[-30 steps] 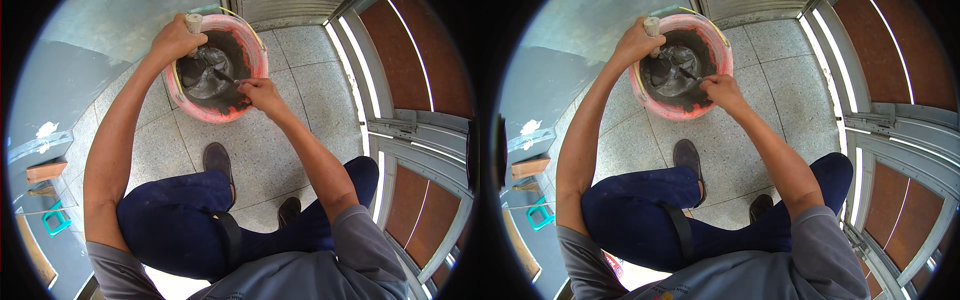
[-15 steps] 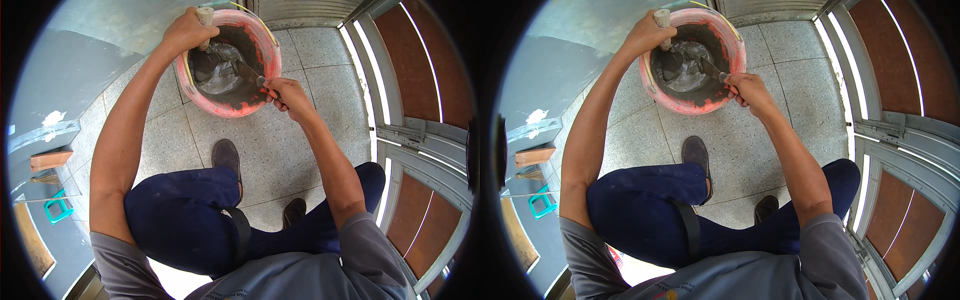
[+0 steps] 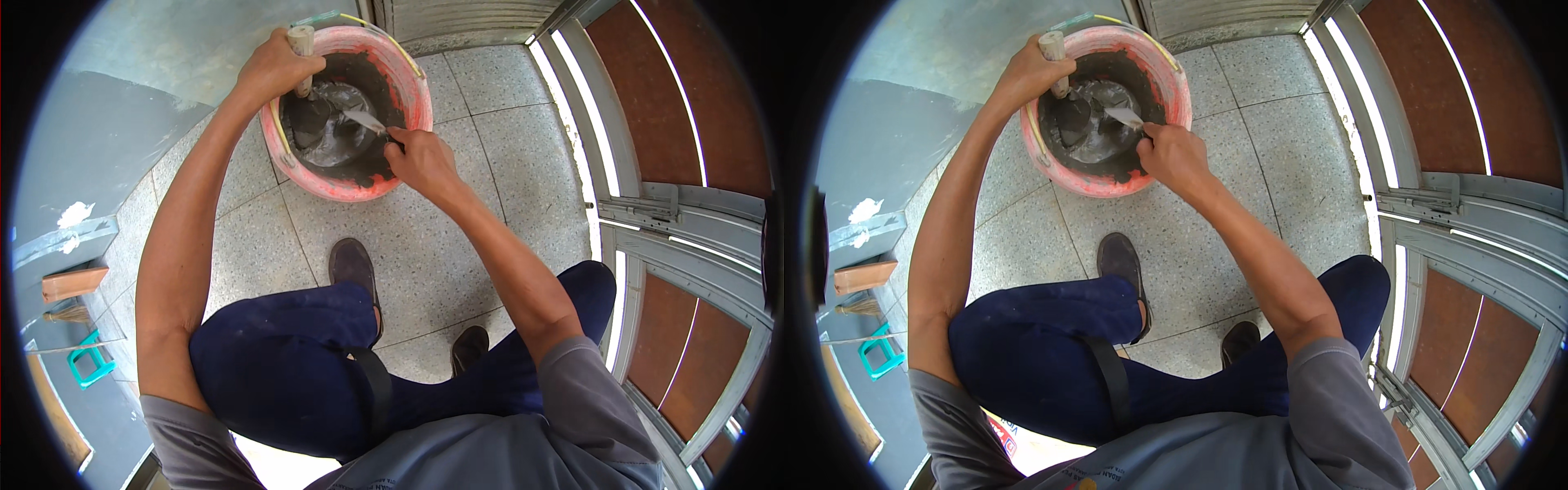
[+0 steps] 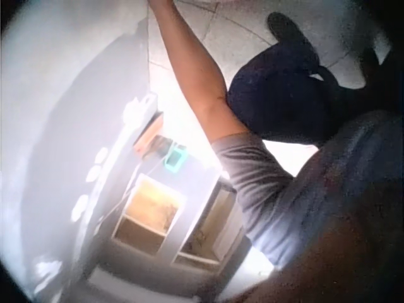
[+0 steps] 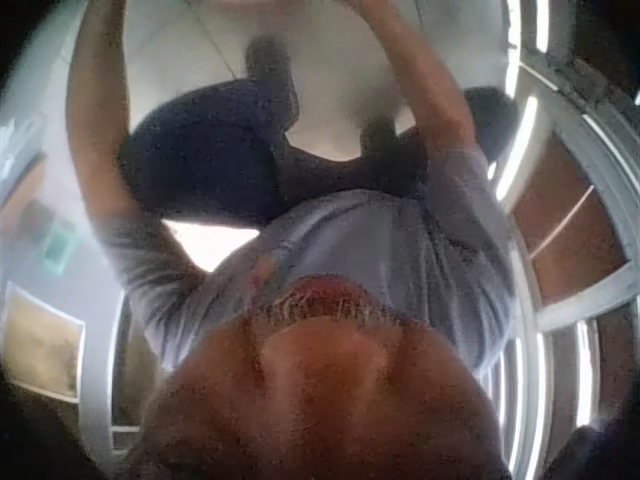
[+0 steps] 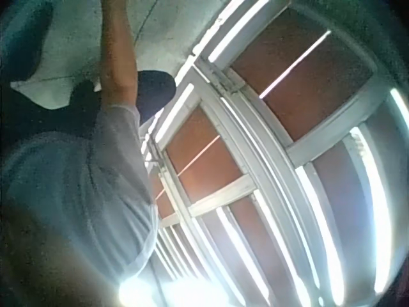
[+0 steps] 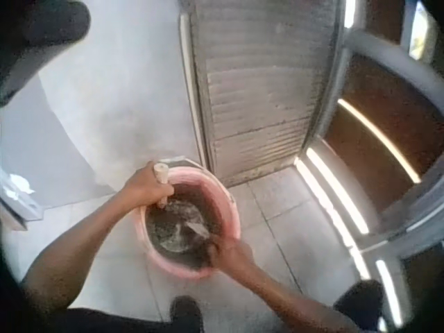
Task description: Patching and smoothing cement on a tiled floor using a trowel.
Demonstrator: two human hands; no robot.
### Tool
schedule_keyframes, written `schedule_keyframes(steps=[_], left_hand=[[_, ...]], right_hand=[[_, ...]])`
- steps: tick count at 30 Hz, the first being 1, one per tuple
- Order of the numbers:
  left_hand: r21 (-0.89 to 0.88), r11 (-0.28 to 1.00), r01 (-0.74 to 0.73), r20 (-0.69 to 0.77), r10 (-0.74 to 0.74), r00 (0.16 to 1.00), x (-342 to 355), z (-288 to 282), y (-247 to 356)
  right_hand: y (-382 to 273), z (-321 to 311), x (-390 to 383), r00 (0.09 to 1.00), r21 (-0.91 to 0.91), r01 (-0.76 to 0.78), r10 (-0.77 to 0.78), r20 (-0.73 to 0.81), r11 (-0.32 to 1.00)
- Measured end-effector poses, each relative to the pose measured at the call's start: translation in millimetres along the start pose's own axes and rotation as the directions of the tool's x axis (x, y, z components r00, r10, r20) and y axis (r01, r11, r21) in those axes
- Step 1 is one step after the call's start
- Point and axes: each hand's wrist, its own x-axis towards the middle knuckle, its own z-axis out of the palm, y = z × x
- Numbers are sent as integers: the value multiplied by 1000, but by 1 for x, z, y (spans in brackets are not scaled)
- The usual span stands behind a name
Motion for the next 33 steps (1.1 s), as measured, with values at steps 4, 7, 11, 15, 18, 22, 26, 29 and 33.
schedule_keyframes(steps=[4,7,11,15,18,22,26,29,33], left_hand=[[1,1000,-8,1,8,1000,12,1,-2],[-11,1000,-11,-2,11,1000,12,1,-11],[-38,999,-16,-8,16,1000,14,3,-13],[-93,995,-29,-12,28,1000,16,2,-21],[-80,996,-31,-10,31,999,20,0,-30],[-125,991,-41,36,46,998,23,2,-30],[-146,988,-47,-10,46,999,21,6,-23],[-146,987,-61,59,70,996,24,0,-29],[-187,979,-81,76,96,992,24,-2,-29]], right_hand=[[30,13,11,994,381,59,-19,-109,923],[18,-22,6,881,780,-468,288,376,415],[33,-36,0,864,805,-497,270,425,323],[39,-68,-7,893,834,-442,252,374,330],[52,-94,-6,925,846,-345,300,233,407],[99,-101,2,895,679,-305,445,-35,668],[182,-66,-2,893,290,-350,411,-182,891],[206,-67,-9,963,-36,-187,176,-204,982],[221,-65,-10,980,-170,-140,112,-165,975]])
